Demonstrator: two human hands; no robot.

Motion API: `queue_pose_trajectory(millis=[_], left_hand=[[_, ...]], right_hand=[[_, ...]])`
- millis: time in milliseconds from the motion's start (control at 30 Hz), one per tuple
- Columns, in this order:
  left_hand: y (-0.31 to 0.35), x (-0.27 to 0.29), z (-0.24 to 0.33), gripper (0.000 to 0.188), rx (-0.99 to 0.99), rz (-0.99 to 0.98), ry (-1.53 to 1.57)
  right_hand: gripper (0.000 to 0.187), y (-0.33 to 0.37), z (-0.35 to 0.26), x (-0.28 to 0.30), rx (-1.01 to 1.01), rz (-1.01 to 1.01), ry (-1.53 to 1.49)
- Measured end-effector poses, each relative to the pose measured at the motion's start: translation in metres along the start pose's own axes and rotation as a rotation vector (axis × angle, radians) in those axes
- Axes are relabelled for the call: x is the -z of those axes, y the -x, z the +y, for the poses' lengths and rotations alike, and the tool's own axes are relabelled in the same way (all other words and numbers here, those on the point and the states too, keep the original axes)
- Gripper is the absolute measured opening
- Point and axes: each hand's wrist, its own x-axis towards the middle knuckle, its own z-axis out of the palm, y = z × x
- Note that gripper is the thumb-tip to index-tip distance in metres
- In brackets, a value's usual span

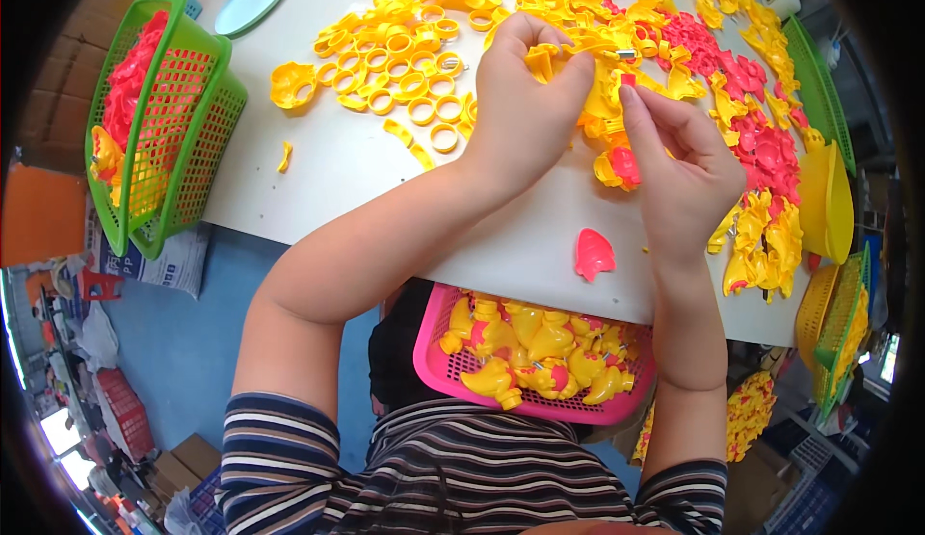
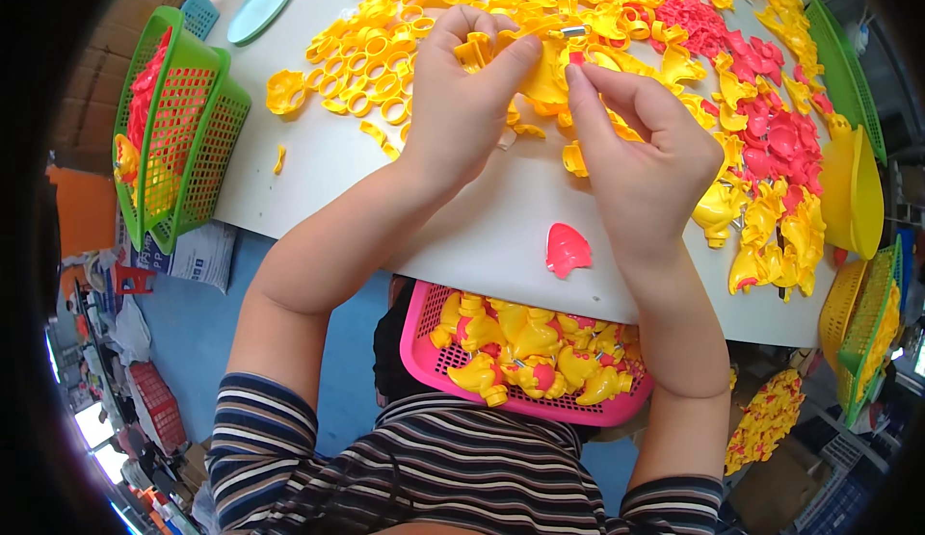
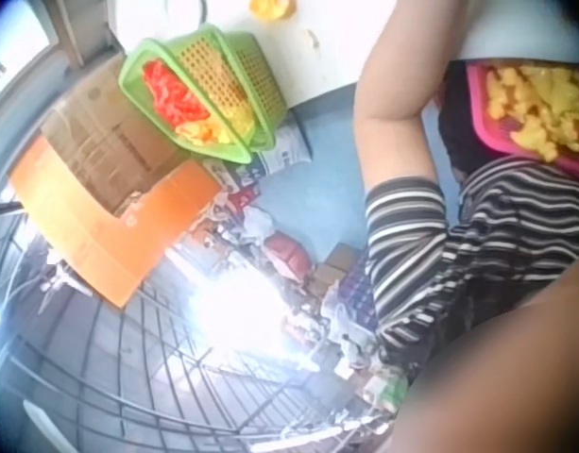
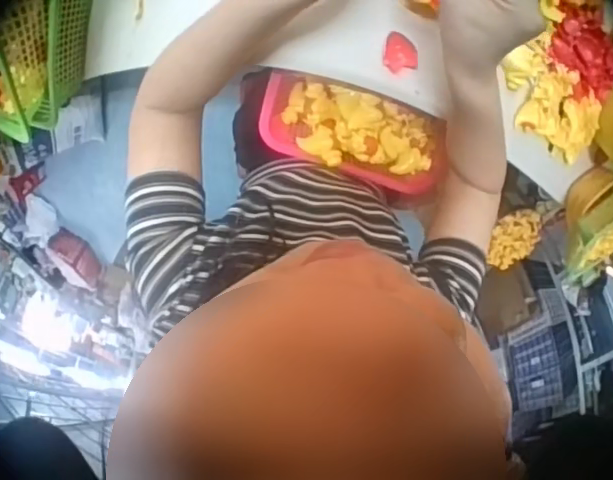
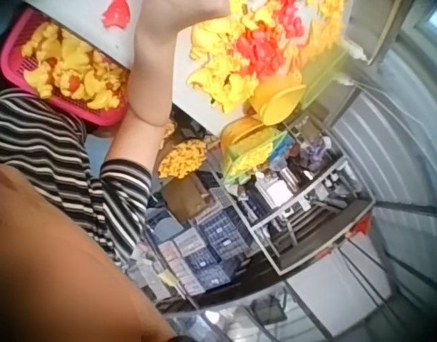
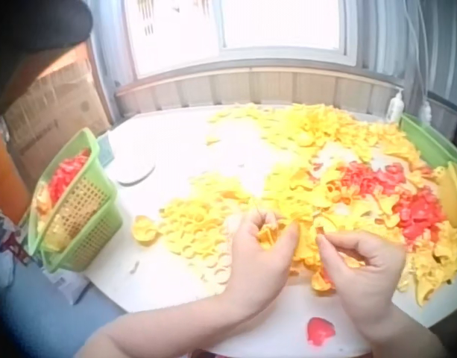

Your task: Assembling yellow rubber ducks from plastic components at a factory workbench.

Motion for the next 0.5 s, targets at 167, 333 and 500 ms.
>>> queue_pose_trajectory(millis=[167, 333, 500], left_hand=[[0.01, -0.002, 0.008, 0.022, -0.139, 0.024, -0.148], [0.009, -0.003, 0.004, 0.017, -0.215, 0.049, -0.107], [0.004, 0.0, 0.0, 0.015, -0.203, 0.076, -0.061]], right_hand=[[0.008, 0.001, 0.0, -0.008, 0.097, 0.009, 0.107], [0.014, -0.001, 0.004, -0.004, 0.176, -0.137, 0.182], [0.024, -0.003, 0.007, 0.005, 0.121, -0.343, 0.108]])
